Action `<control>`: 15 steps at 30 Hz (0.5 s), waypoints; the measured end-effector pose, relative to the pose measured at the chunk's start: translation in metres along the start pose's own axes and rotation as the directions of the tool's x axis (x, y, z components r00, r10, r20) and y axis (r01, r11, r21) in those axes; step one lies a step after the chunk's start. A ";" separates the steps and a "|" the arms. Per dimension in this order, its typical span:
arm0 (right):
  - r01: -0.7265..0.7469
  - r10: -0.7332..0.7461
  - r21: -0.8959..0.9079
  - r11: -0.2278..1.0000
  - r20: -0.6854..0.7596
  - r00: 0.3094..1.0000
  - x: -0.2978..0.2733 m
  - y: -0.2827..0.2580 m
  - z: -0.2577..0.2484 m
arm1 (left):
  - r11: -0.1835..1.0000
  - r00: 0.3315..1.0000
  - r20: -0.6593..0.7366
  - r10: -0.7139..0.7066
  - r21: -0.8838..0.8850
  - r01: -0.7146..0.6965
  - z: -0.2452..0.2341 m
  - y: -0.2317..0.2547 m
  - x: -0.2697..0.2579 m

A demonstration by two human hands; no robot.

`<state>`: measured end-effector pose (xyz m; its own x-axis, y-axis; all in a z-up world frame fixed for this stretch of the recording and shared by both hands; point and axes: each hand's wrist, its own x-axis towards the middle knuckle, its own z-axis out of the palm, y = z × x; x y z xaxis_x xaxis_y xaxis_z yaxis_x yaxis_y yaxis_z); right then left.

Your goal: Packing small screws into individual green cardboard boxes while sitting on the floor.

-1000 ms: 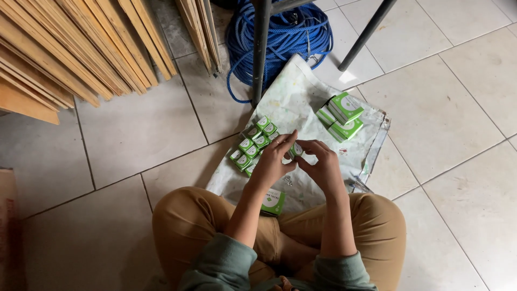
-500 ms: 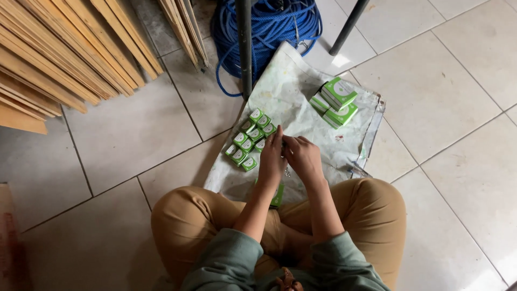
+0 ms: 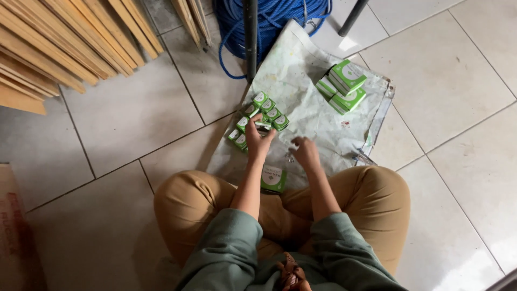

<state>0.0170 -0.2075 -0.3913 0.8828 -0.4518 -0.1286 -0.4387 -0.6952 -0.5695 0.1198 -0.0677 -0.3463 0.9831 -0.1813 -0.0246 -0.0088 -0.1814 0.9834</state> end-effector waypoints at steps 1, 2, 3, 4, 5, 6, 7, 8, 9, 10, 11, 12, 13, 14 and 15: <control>0.010 -0.010 0.001 1.000 0.001 1.000 -0.009 -0.010 0.000 | 1.000 1.000 -0.009 0.004 0.000 -0.004 -0.003 0.012 -0.003; 0.063 -0.063 -0.004 0.998 -0.049 0.997 -0.020 -0.019 0.000 | 0.971 0.989 0.011 -0.146 -0.192 0.146 -0.006 0.025 -0.006; 0.115 -0.115 -0.011 0.993 -0.099 0.988 -0.030 -0.027 -0.002 | 0.883 0.956 0.060 -0.286 -0.371 0.287 -0.008 0.038 -0.009; 0.107 -0.107 -0.006 0.994 -0.119 0.987 -0.028 -0.025 0.013 | 0.888 0.960 0.075 -0.271 -0.364 0.279 -0.011 0.032 -0.012; 0.030 -0.024 0.125 0.992 -0.045 0.999 -0.026 -0.023 0.025 | 0.816 0.951 0.087 -0.297 -0.495 0.299 -0.013 0.029 -0.015; -0.069 0.073 0.240 0.968 -0.010 0.997 -0.013 -0.013 0.020 | 0.717 0.943 0.153 -0.296 -0.616 0.325 0.005 0.036 -0.007; -0.086 0.107 0.241 0.967 -0.077 0.991 -0.019 -0.026 0.018 | 0.718 0.943 0.215 -0.253 -0.612 0.332 0.002 0.007 -0.004; -0.195 0.245 0.411 0.891 -0.073 0.967 -0.023 -0.031 0.018 | 0.958 0.983 0.182 0.014 -0.285 0.039 0.006 -0.024 0.001; -0.266 0.360 0.576 0.773 -0.053 0.931 -0.023 -0.034 0.018 | 0.941 0.923 0.222 0.314 0.053 -0.333 0.012 -0.052 0.007; -0.269 0.418 0.595 0.757 -0.125 0.900 -0.019 -0.014 0.037 | 0.928 0.887 0.298 0.354 0.004 -0.372 0.014 -0.036 0.002; -0.070 0.121 0.199 0.978 -0.256 0.959 -0.008 0.006 0.056 | 0.959 0.969 0.246 0.035 -0.280 0.037 0.015 -0.021 0.001; 0.121 -0.179 -0.262 0.958 -0.210 0.961 -0.001 0.026 0.086 | 0.746 0.895 0.300 -0.330 -0.498 0.443 0.007 -0.018 -0.003; 0.047 -0.123 -0.272 0.961 -0.270 0.955 -0.002 0.024 0.070 | 0.749 0.876 0.377 -0.300 -0.475 0.461 0.017 -0.020 -0.001; 0.097 -0.148 -0.178 0.979 -0.298 0.943 -0.008 0.014 0.059 | 0.764 0.864 0.366 -0.346 -0.425 0.486 0.016 -0.023 -0.004; 0.152 -0.173 -0.088 0.984 -0.333 0.927 -0.012 0.003 0.050 | 0.777 0.852 0.350 -0.389 -0.373 0.508 0.015 -0.026 -0.004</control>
<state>0.0131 -0.1767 -0.4319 0.8383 -0.4847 0.2496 -0.3122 -0.8022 -0.5089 0.1132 -0.0763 -0.3742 0.7772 -0.4224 -0.4664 0.5603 0.1273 0.8184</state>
